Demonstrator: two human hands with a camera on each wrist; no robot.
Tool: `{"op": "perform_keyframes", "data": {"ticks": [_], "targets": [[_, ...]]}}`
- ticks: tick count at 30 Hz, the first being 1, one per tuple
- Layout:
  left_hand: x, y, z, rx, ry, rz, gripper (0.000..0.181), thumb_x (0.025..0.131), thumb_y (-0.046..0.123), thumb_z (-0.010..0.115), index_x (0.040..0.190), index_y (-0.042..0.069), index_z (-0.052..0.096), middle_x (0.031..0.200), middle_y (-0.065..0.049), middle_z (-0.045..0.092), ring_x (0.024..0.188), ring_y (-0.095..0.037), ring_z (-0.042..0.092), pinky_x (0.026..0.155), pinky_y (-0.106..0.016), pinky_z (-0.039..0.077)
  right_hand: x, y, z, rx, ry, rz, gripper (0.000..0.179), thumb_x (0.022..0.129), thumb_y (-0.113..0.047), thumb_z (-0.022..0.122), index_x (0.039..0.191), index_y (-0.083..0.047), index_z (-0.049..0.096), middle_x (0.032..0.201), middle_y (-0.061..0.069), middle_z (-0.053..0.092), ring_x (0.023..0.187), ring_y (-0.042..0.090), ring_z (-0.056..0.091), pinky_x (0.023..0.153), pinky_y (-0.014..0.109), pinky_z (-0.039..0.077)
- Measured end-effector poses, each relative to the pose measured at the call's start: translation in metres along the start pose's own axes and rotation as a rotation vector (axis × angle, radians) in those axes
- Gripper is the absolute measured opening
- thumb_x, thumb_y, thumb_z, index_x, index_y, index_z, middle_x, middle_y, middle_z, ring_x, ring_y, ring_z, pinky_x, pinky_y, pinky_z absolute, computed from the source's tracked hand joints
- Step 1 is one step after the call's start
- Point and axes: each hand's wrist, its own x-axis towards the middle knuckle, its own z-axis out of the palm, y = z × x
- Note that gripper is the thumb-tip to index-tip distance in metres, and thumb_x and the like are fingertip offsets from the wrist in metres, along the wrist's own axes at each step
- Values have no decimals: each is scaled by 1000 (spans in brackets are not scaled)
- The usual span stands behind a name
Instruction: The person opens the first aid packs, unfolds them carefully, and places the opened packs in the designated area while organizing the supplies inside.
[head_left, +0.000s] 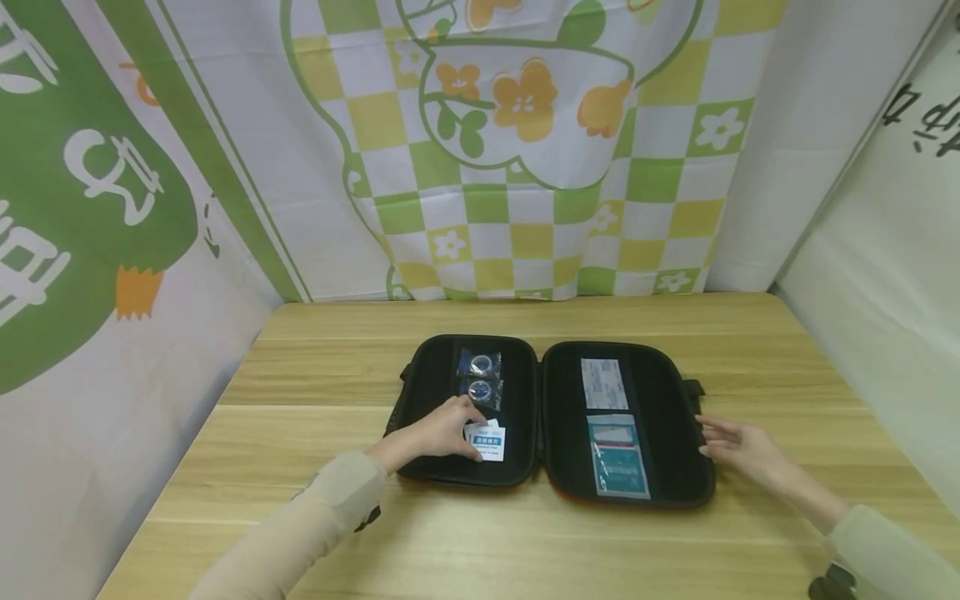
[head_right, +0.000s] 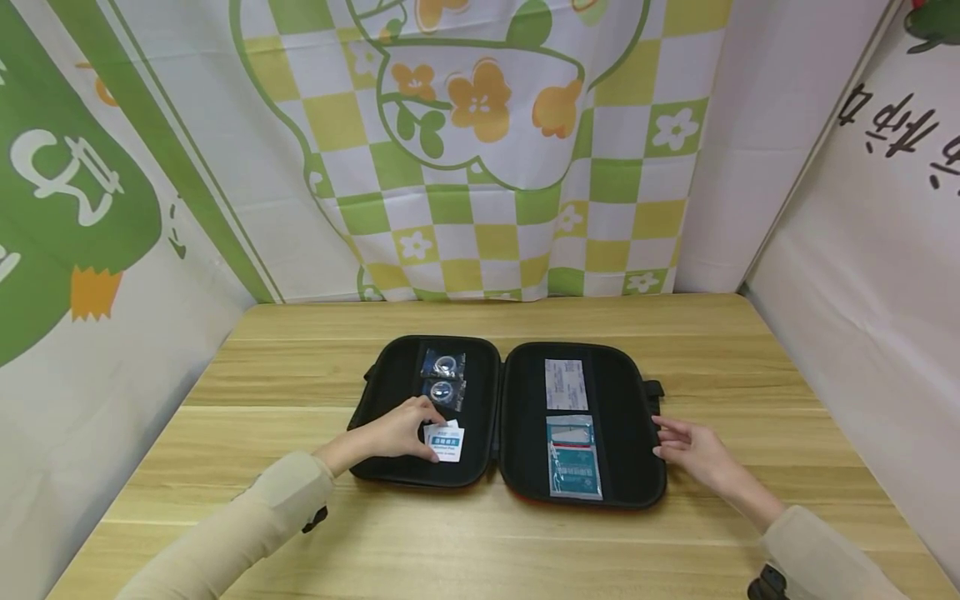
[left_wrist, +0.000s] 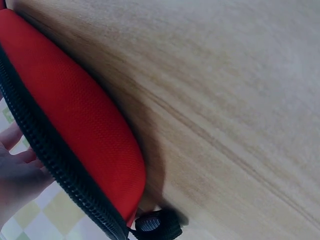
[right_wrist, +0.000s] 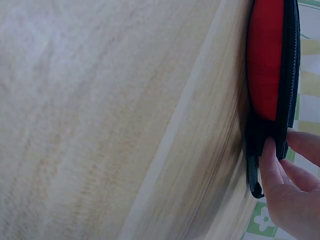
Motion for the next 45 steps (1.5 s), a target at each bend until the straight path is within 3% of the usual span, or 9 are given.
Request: {"op": "perform_keyframes", "data": {"ticks": [7, 11, 18, 26, 36, 45], "targets": [[1, 2, -1, 28, 3, 9, 46, 64, 26, 78, 103, 5, 62, 98, -5, 51, 87, -16, 43, 71, -24, 42, 0, -1, 0, 11, -5, 3, 52, 84, -7, 57, 123, 20, 34, 112, 41, 45, 99, 43, 51, 72, 28, 52], [0, 3, -2, 18, 36, 25, 42, 65, 22, 78, 100, 5, 61, 98, -5, 53, 89, -16, 45, 76, -27, 44, 1, 0, 1, 1, 6, 4, 52, 83, -6, 58, 122, 21, 35, 111, 41, 45, 98, 39, 54, 72, 26, 52], [1, 2, -2, -4, 102, 73, 35, 65, 14, 77, 95, 6, 62, 90, -3, 57, 85, -15, 51, 77, -28, 45, 2, 1, 1, 5, 2, -18, 51, 83, -4, 57, 121, 21, 35, 111, 42, 44, 99, 44, 50, 71, 24, 52], [-3, 2, -2, -185, 118, 81, 24, 71, 1, 70, 94, 4, 62, 83, -3, 58, 73, -14, 51, 61, -21, 45, 2, 1, 1, 9, 4, -9, 51, 82, -3, 58, 121, 22, 35, 111, 41, 45, 97, 41, 53, 70, 20, 51], [-9, -2, -5, -343, 99, 50, 17, 77, -3, 62, 92, 4, 63, 87, -6, 63, 73, -12, 54, 63, -20, 48, 0, 0, 0, 4, -2, 3, 52, 83, -7, 58, 123, 19, 35, 112, 41, 45, 101, 44, 50, 73, 25, 52], [-13, -3, -6, -588, 90, 11, 16, 78, -10, 53, 91, -5, 62, 87, -15, 63, 70, -15, 58, 61, -29, 54, 1, 0, -1, -22, 4, -2, 52, 83, -8, 59, 122, 19, 37, 111, 40, 47, 96, 34, 56, 71, 22, 51]]}}
